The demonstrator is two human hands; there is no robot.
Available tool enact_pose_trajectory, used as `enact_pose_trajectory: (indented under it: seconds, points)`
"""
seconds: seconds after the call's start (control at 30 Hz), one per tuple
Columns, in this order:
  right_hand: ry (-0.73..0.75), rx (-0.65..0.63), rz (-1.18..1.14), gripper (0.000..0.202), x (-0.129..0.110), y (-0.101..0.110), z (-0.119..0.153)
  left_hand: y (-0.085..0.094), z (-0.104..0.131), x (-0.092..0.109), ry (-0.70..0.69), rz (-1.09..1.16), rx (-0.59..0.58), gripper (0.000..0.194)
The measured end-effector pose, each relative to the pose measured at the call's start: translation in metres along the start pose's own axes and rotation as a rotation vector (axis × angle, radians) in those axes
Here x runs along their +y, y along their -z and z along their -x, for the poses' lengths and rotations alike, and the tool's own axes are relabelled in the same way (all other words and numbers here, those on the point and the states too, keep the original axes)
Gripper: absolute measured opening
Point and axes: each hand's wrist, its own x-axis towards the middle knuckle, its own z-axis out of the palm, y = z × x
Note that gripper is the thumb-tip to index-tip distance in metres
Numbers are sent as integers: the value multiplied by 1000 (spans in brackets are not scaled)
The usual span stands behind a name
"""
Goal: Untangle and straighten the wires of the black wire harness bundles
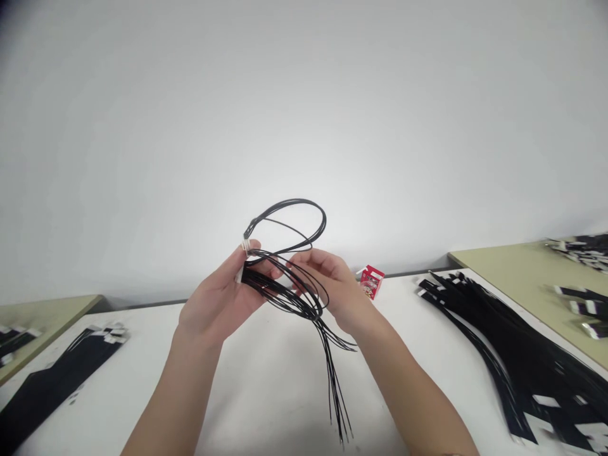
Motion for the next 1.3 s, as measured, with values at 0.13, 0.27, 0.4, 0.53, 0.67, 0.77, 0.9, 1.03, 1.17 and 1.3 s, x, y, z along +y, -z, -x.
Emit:
enact_pose_trajectory:
  seconds: [0.13,0.27,0.4,0.53,0.67,0.77,0.9,1.03,1.17,1.3]
  points:
    - [77,53,183,26,4,-9,1,-5,-1,-5,-121,-94,11,16]
    - [138,180,198,27,13,-11,1,-9,-2,-14,-264,-188,36,22]
    - [178,221,215,24,22,-10,0,-11,-2,-21,-298,-204,-18,21]
    - [193,109,269,16,19,-10,3,-12,-1,-24,-301,-135,-25,20]
    - [229,-18,388,9,6,-13,10,-12,-1,-24,-236,-79,-46,21]
    - [328,18,541,6,3,-15,12,-13,-1,-23,-200,-40,-73,19]
    - [601,168,797,21,9,-17,14,-14,-2,-23,-191,-23,-71,19]
    - [759,226,1023,20,12,-18,15,-15,-4,-25,-216,-13,-58,20]
    - [782,258,1223,17,11,-20,15,-14,-7,-27,-222,-5,-88,22]
    - [752,212,1215,17,11,-17,14,-14,-7,-29,-229,-5,-83,23]
